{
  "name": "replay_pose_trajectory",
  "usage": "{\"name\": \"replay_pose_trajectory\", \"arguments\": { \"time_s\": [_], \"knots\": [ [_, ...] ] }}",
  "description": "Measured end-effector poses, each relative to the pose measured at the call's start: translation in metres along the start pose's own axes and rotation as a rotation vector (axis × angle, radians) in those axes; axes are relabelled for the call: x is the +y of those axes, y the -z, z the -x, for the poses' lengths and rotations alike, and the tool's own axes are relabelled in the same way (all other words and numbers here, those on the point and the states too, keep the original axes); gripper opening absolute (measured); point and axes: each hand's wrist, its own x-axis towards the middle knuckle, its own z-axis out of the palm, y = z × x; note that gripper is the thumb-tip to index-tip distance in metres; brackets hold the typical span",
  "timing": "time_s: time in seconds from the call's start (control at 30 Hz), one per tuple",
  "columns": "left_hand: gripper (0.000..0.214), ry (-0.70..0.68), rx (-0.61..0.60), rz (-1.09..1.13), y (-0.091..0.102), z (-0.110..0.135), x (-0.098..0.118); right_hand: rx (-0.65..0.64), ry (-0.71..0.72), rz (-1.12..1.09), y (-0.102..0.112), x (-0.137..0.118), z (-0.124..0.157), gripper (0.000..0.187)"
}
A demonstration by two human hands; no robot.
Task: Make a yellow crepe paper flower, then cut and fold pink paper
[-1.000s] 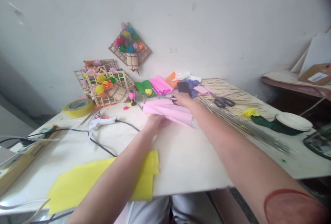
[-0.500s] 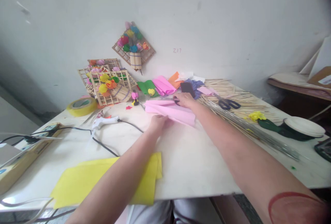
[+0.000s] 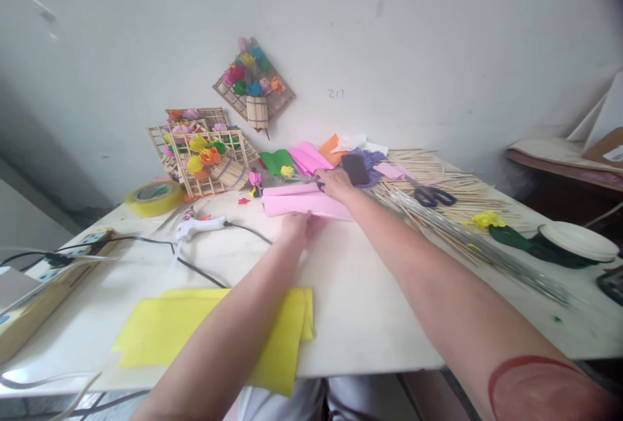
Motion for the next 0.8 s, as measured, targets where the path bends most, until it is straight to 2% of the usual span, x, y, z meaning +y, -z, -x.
{"name": "replay_pose_trajectory", "arguments": {
  "time_s": [0.17, 0.3, 0.5, 0.63, 0.8],
  "knots": [
    [0.007, 0.019, 0.014, 0.081, -0.006, 0.005, 0.005, 0.177, -0.118, -0.093, 0.019, -0.004, 0.032, 0.037],
    [0.006, 0.018, -0.054, 0.122, -0.007, 0.007, 0.005, 0.223, -0.191, -0.261, 0.023, -0.017, 0.062, 0.037],
    [0.012, 0.005, -0.154, 0.143, -0.007, 0.007, 0.004, 0.204, -0.272, -0.555, 0.007, -0.040, 0.100, 0.036],
    [0.012, 0.003, -0.153, 0.136, -0.006, 0.005, 0.004, 0.187, -0.326, -0.785, 0.002, -0.049, 0.117, 0.035],
    [0.010, 0.029, -0.131, 0.131, -0.008, 0.008, 0.007, 0.027, -0.400, -1.150, 0.005, -0.056, 0.134, 0.040]
  ]
}}
